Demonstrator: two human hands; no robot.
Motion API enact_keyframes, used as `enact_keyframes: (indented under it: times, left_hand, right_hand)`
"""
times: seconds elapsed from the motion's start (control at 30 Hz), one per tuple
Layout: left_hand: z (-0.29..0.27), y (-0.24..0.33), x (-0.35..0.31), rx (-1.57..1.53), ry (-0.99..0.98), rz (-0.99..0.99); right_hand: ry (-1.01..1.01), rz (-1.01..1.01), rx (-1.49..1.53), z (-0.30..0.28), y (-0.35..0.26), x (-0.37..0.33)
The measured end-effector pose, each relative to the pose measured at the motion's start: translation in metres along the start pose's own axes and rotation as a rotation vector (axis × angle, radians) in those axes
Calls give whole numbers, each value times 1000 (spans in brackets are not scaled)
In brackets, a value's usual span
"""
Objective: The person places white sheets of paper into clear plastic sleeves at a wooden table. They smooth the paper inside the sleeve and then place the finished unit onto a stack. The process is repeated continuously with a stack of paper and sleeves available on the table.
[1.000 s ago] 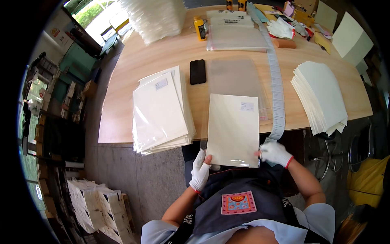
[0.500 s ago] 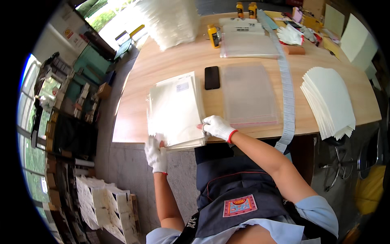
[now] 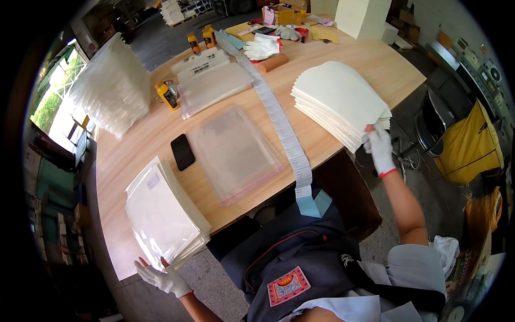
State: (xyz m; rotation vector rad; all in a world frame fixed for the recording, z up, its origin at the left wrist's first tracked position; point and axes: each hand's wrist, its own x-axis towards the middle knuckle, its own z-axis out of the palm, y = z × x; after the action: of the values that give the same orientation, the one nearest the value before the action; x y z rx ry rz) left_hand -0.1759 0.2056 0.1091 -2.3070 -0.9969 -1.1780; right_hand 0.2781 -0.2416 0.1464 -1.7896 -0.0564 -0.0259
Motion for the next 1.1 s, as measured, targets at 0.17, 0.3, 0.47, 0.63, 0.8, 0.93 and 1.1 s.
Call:
enact_keyframes:
  times: [0.17,0.3,0.47,0.63,0.8,0.93,1.1]
  left_hand:
    - [3,63,31,-328,51,82]
    - [11,119,37,-722,-31,38]
    - [35,177,41,-673,-391,310]
    - [94,223,27,-507,-762,416]
    - [109,241,42,-460,-934,434]
    - [117,256,63,-314,-1030,477]
    - [144,247,62,-325,-1001,278]
  right_hand:
    - [-58,381,-10,-44,18,46]
    - [-67,506,74,-42,24,61]
    - [0,467,276,-47,24,72]
    - [62,400,552,-50,37,102]
    - [-279,688,757,-44,1,112]
    - [82,535,641,-50,8,134]
    - [-92,337,833,-44,19,110]
